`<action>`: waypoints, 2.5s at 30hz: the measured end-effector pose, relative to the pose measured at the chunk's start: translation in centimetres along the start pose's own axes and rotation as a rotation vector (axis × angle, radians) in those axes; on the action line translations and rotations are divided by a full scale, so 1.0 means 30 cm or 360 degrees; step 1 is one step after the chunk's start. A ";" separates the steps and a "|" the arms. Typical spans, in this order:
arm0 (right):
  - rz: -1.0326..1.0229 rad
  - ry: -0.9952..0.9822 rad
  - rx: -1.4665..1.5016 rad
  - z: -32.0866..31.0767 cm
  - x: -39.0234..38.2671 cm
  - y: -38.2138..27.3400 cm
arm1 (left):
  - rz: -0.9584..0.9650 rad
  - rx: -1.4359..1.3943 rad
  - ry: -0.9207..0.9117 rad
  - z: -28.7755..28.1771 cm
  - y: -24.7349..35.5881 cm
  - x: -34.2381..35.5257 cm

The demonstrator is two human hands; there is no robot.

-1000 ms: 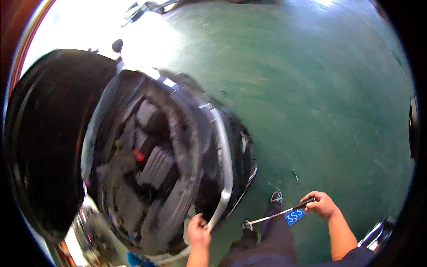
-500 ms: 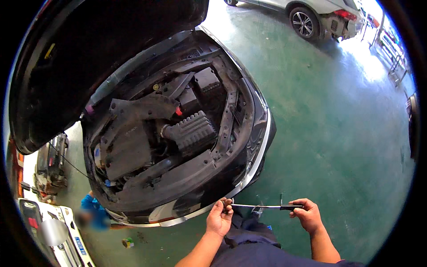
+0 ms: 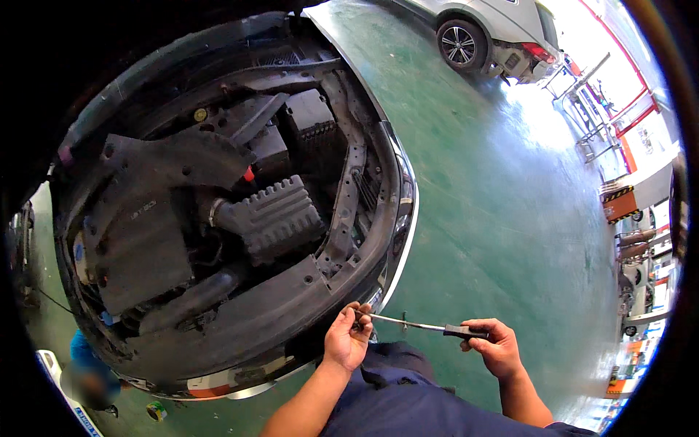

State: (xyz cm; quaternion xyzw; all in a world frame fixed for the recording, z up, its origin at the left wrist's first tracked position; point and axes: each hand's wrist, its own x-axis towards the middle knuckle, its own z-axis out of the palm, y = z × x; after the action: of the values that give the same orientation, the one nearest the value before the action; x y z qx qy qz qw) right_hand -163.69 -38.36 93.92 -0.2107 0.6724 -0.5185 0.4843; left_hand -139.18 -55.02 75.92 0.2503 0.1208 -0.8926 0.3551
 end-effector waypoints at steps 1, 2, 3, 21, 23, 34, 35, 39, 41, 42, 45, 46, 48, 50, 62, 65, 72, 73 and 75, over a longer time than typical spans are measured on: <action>-0.0016 0.0026 -0.0010 0.021 0.008 -0.016 | -0.0020 -0.0043 -0.0007 0.009 0.008 0.024; -0.0040 0.0036 -0.0001 0.047 0.021 -0.029 | -0.0036 -0.0085 -0.0018 0.020 0.026 0.040; -0.0040 0.0057 -0.0112 0.069 0.031 -0.047 | -0.0049 -0.0130 -0.0030 0.029 0.036 0.056; -0.1033 -0.0734 -0.1626 0.431 0.413 -0.257 | -0.0046 0.0960 0.0876 0.130 0.100 0.457; -0.1015 -0.0745 -0.1617 0.438 0.449 -0.270 | -0.0050 0.1127 0.0868 0.122 0.104 0.473; -0.0883 -0.0803 -0.1620 0.518 0.594 -0.367 | 0.0066 0.1265 0.0789 0.131 0.072 0.457; -0.0861 -0.0833 -0.1653 0.534 0.608 -0.373 | 0.0051 0.1325 0.0777 0.117 0.073 0.467; -0.0838 -0.0983 -0.1832 0.600 0.663 -0.405 | -0.0067 0.1216 0.0659 0.068 0.087 0.482; -0.0903 -0.1058 -0.1974 0.624 0.670 -0.395 | 0.0046 0.1488 0.0737 0.075 0.075 0.459; -0.0956 -0.1073 -0.1939 0.631 0.666 -0.387 | 0.0101 0.1623 0.0777 0.082 0.074 0.446; -0.1051 -0.1019 -0.1873 0.625 0.647 -0.364 | 0.0453 0.2141 0.0828 0.024 0.090 0.419; -0.1048 -0.0941 -0.1876 0.606 0.641 -0.357 | 0.0590 0.2311 0.0832 0.028 0.108 0.393; -0.1055 -0.0753 -0.1849 0.550 0.633 -0.330 | 0.0787 0.2537 0.0829 0.067 0.156 0.349; -0.0882 -0.0655 -0.2006 0.523 0.623 -0.337 | 0.0747 0.2616 0.0733 0.071 0.189 0.334; -0.1415 -0.0962 -0.2383 0.510 0.660 -0.371 | 0.0577 0.3497 0.0541 0.076 0.190 0.396; -0.1048 -0.0954 -0.2608 0.547 0.639 -0.396 | 0.0742 0.3418 0.0499 0.043 0.181 0.413; -0.0966 -0.1120 -0.2810 0.564 0.652 -0.425 | 0.0617 0.3347 0.0594 0.053 0.176 0.411; -0.0845 -0.1193 -0.2883 0.575 0.662 -0.436 | 0.0608 0.3353 0.0611 0.050 0.176 0.410; -0.1099 -0.1391 -0.2862 0.572 0.671 -0.439 | 0.0595 0.3363 0.0625 0.056 0.171 0.415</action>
State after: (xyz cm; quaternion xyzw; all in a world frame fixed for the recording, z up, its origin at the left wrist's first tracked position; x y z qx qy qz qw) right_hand -160.56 -67.56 97.20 -0.8400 0.4799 0.1817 0.1763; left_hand -143.97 -66.51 70.51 0.5816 -0.6923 -0.4221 0.0655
